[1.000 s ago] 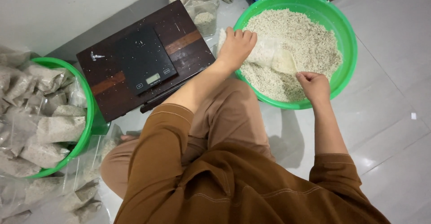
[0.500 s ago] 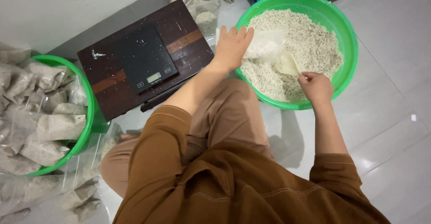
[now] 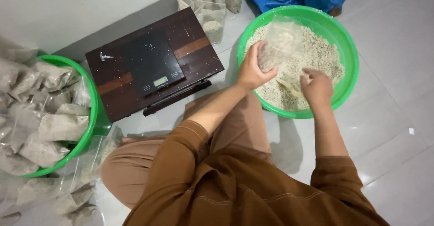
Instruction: Filling small plastic bags with grain using a scoop, weighing them on a digital scale, and sealing them for distribution.
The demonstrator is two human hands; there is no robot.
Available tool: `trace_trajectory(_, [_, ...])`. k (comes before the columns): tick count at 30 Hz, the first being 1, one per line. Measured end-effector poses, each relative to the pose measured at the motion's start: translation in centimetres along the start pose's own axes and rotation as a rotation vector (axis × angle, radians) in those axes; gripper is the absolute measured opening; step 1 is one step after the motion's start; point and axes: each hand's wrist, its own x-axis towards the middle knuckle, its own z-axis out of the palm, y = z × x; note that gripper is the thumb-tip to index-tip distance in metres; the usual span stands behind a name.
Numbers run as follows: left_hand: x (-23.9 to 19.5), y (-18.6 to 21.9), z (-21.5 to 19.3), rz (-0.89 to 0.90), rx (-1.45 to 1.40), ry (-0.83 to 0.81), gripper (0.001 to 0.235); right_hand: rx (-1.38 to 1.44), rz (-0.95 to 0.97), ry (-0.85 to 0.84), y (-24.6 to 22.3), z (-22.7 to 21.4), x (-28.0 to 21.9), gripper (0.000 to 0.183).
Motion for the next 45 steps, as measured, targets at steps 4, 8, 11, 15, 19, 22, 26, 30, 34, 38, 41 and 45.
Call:
trace_trajectory(4, [-0.5, 0.7, 2.0, -0.018, -0.021, 0.026, 0.092, 0.624, -0.196, 0.323, -5.6, -5.8, -1.7, 0.021])
trace_trajectory(8, [-0.8, 2.1, 2.4, -0.018, 0.003, 0.022, 0.089, 0.822, -0.262, 0.340, -8.7, -6.6, -1.9, 0.023])
trace_trajectory(11, [-1.3, 1.5, 2.1, -0.026, 0.025, 0.019, 0.094, 0.863, -0.306, 0.371, -8.5, -5.1, -0.8, 0.017])
trace_trajectory(15, [-1.6, -0.5, -0.6, -0.077, -0.019, -0.057, 0.113, 1.056, -0.287, 0.266, -10.6, -4.4, 0.1, 0.003])
trace_trajectory(19, [-1.0, -1.1, -7.4, -0.020, -0.265, -0.084, 0.069, 1.117, -0.375, 0.145, -13.7, -4.6, 1.8, 0.004])
trace_trajectory(22, [-0.4, 1.9, -13.9, 0.042, -0.250, 0.131, 0.025, 1.152, -0.434, 0.041, -18.0, -4.1, 2.3, 0.005])
trace_trajectory(26, [-0.4, 6.6, -23.1, 0.007, -0.019, 0.267, 0.013, 1.260, -0.492, -0.101, -25.6, -2.2, 2.6, 0.006])
trace_trajectory(30, [-0.8, 8.9, -30.8, 0.027, 0.172, 0.376, 0.013, 1.361, -0.628, -0.274, -32.6, 0.6, 2.8, 0.007])
trace_trajectory(34, [-1.5, 7.3, -35.0, -0.002, 0.260, 0.464, 0.014, 1.339, -0.735, -0.335, -38.0, 3.2, 3.1, 0.005])
trace_trajectory(38, [-2.8, 2.9, -35.8, -0.035, 0.227, 0.509, 0.014, 1.297, -0.790, -0.370, -39.4, 6.5, 3.6, 0.004])
trace_trajectory(41, [-2.9, 0.7, -35.8, -0.058, 0.147, 0.500, 0.020, 1.306, -0.818, -0.414, -39.5, 8.0, 4.6, 0.010])
trace_trajectory(45, [-2.8, -0.4, -35.6, -0.085, 0.117, 0.451, 0.038, 1.243, -0.905, -0.444, -40.3, 6.7, 3.4, 0.032])
